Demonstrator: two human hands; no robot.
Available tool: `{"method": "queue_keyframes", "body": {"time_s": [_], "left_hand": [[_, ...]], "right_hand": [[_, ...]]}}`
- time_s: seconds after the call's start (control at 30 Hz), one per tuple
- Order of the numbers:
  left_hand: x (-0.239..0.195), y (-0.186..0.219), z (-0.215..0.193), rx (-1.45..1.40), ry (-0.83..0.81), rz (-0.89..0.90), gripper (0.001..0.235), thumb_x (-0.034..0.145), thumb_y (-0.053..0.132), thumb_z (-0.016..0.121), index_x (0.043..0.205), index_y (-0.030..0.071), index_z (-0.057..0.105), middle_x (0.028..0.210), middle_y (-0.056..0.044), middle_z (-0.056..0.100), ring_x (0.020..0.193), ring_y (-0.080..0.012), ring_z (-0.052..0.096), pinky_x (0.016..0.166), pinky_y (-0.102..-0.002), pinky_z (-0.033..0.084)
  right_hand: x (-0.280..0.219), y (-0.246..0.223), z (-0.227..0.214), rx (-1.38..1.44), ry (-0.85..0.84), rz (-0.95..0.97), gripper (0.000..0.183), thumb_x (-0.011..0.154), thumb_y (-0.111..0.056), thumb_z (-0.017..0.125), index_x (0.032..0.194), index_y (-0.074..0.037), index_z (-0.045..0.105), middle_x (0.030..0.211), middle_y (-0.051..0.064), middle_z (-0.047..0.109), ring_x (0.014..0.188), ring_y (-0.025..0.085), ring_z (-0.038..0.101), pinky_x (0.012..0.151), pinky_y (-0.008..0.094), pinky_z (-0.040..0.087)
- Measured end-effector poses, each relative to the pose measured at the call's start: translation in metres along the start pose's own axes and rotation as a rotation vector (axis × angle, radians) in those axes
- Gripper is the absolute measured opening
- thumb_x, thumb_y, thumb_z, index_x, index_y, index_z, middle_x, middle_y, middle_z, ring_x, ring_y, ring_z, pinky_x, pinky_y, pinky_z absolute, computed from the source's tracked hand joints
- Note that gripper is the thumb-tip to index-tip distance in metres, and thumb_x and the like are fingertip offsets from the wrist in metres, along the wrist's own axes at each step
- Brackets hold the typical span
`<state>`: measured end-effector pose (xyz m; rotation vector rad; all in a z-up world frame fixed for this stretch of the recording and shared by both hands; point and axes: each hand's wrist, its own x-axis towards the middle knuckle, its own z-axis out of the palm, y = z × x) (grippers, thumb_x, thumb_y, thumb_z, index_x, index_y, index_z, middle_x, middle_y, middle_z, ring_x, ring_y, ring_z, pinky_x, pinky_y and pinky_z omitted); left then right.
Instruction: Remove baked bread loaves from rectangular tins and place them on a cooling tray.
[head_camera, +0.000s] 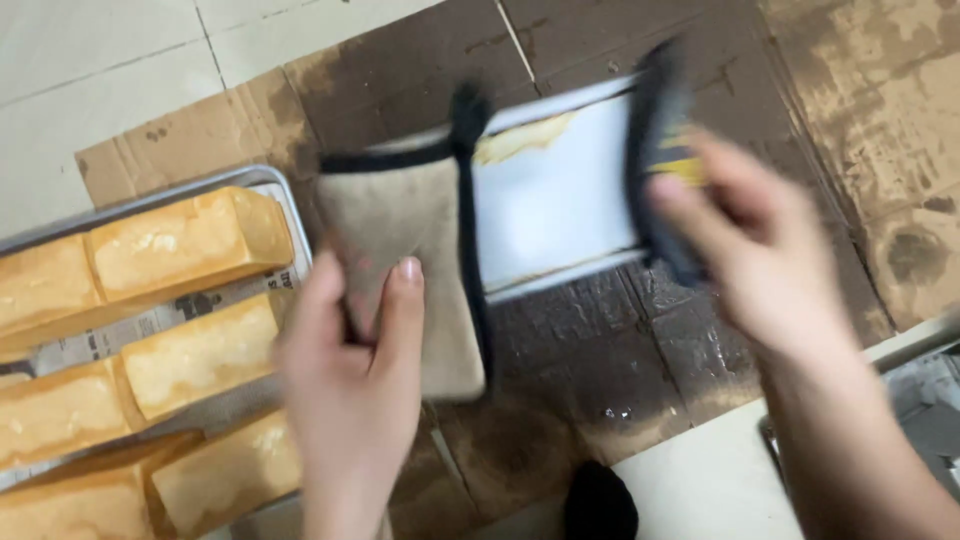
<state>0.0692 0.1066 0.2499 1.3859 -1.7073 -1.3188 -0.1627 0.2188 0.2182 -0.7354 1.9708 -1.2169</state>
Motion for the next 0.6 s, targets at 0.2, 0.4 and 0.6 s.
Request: {"method": "queue_keyframes", "body": {"time_s": [0.2, 0.4, 0.6], "left_hand": [[0.034, -0.100, 0.047, 0.007, -0.124, -0.084, 0.033, 0.095, 0.024, 0.072, 0.120, 0.002, 0.069, 0.105, -0.010, 0.077, 0.095, -0.0150, 0.071, 0.085, -0.030, 0.056], [0.022, -0.162, 0.049, 0.036, -0.275, -0.292, 0.034, 0.089, 0.032, 0.074, 0.110, 0.005, 0.073, 0.099, -0.010, 0.079, 0.090, -0.0155, 0.072, 0.080, -0.033, 0.055], [0.024, -0.071, 0.035, 0.161, -0.203, -0.171, 0.036, 0.088, 0.038, 0.074, 0.107, 0.008, 0.074, 0.090, -0.009, 0.080, 0.084, -0.0161, 0.075, 0.076, -0.034, 0.056]], "right_hand": [[0.045, 0.117, 0.029, -0.097, 0.147, 0.206, 0.046, 0.097, -0.035, 0.071, 0.129, -0.003, 0.069, 0.116, 0.014, 0.070, 0.107, 0.023, 0.063, 0.093, 0.035, 0.047], [0.015, 0.128, 0.042, -0.224, -0.053, 0.399, 0.062, 0.086, -0.052, 0.070, 0.123, -0.002, 0.072, 0.116, 0.016, 0.077, 0.111, 0.025, 0.071, 0.100, 0.037, 0.050], [0.002, 0.083, 0.002, -0.127, 0.076, 0.233, 0.055, 0.092, -0.050, 0.070, 0.110, 0.002, 0.076, 0.102, 0.020, 0.076, 0.092, 0.025, 0.070, 0.087, 0.040, 0.049]]}}
